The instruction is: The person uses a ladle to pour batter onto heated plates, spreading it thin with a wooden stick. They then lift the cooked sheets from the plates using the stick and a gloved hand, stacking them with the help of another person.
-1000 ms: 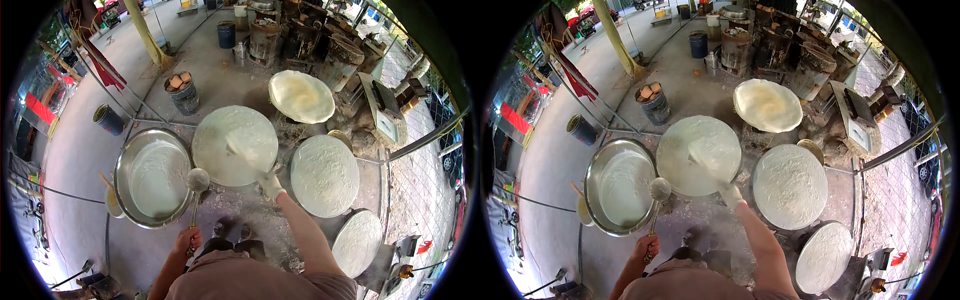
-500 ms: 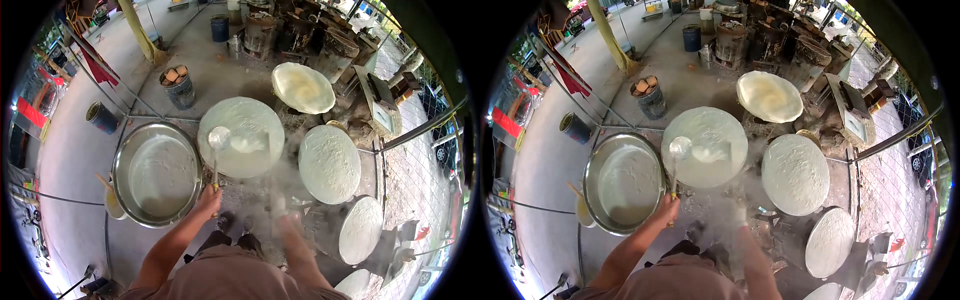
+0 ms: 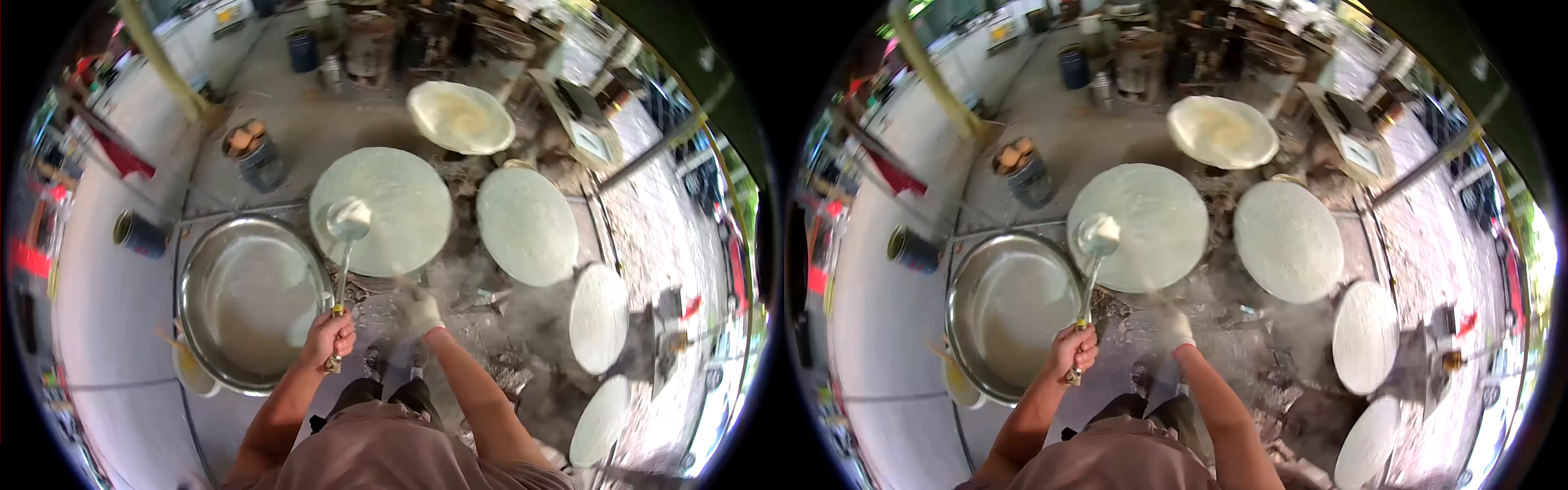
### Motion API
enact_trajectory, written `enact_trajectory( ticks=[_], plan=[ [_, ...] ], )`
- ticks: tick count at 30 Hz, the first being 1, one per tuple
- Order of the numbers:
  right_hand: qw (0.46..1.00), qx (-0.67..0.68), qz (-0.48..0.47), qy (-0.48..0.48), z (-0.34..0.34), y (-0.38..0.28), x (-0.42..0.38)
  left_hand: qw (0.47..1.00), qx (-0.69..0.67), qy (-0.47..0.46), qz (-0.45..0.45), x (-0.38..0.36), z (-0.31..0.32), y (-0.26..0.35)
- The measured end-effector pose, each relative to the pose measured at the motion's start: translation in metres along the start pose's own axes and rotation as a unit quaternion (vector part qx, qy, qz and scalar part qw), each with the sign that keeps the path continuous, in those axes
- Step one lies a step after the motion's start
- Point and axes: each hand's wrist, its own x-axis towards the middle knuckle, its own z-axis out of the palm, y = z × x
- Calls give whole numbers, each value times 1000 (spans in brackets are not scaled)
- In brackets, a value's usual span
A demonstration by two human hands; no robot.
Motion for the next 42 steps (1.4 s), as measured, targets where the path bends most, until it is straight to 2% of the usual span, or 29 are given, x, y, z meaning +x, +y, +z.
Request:
enact_trajectory(
  ticks=[1,3,4,5,6,8,9,10,11,14,16,17,18,21,22,23,24,25,27,28,31,36,39,41,42],
  plan=[
    [976,-210,52,6,12,-18,-10,1000,-11,-4,-23,4,-7,0],
    [991,-128,29,2,18,-103,-50,996,-33,-28,-76,12,-9,-6],
    [996,-69,45,17,9,-52,-51,992,-45,-39,-107,6,-16,-11],
    [980,-85,86,159,-1,-80,-80,989,-44,-19,-142,1,-21,-26],
    [967,-43,86,236,2,-68,-82,991,-8,-24,-135,-5,-16,-29],
    [944,-207,176,190,-7,-84,-101,989,52,-11,-140,-9,-1,-39],
    [949,-244,129,153,-3,-66,-108,983,78,-37,-164,-9,9,-41],
    [954,-264,125,73,-6,-53,-111,980,83,-51,-173,-9,21,-44],
    [956,-265,115,51,-19,-86,-141,978,85,-61,-181,-9,34,-50],
    [961,-189,154,127,-52,-93,-211,962,124,-96,-222,-10,72,-73],
    [936,-62,177,299,-72,-84,-268,949,164,-132,-232,-14,94,-91],
    [924,2,209,319,-85,-87,-303,944,175,-142,-243,-13,104,-101],
    [906,6,177,384,-89,-53,-326,932,169,-156,-279,-10,110,-112],
    [862,99,185,462,-107,-52,-425,902,121,-180,-373,-25,132,-154],
    [843,82,118,519,-106,-16,-445,890,97,-200,-397,-29,132,-168],
    [835,139,121,518,-109,2,-470,880,85,-196,-425,-37,137,-179],
    [824,161,126,528,-108,-4,-493,886,95,-180,-417,-55,143,-190],
    [808,206,173,524,-109,-12,-509,883,95,-197,-414,-65,141,-200],
    [811,184,214,513,-111,0,-532,868,72,-229,-435,-86,138,-214],
    [812,210,214,501,-111,19,-537,885,63,-213,-410,-99,134,-219],
    [839,211,225,448,-108,13,-532,915,15,-181,-361,-124,110,-217],
    [886,186,244,347,-100,6,-485,952,-73,-150,-259,-159,34,-202],
    [920,164,228,273,-76,-7,-441,979,-83,-55,-177,-178,-27,-183],
    [938,125,228,228,-46,-23,-406,985,-103,-27,-135,-188,-71,-169],
    [948,123,219,194,-28,-29,-388,989,-86,33,-116,-193,-91,-162]
  ],
)
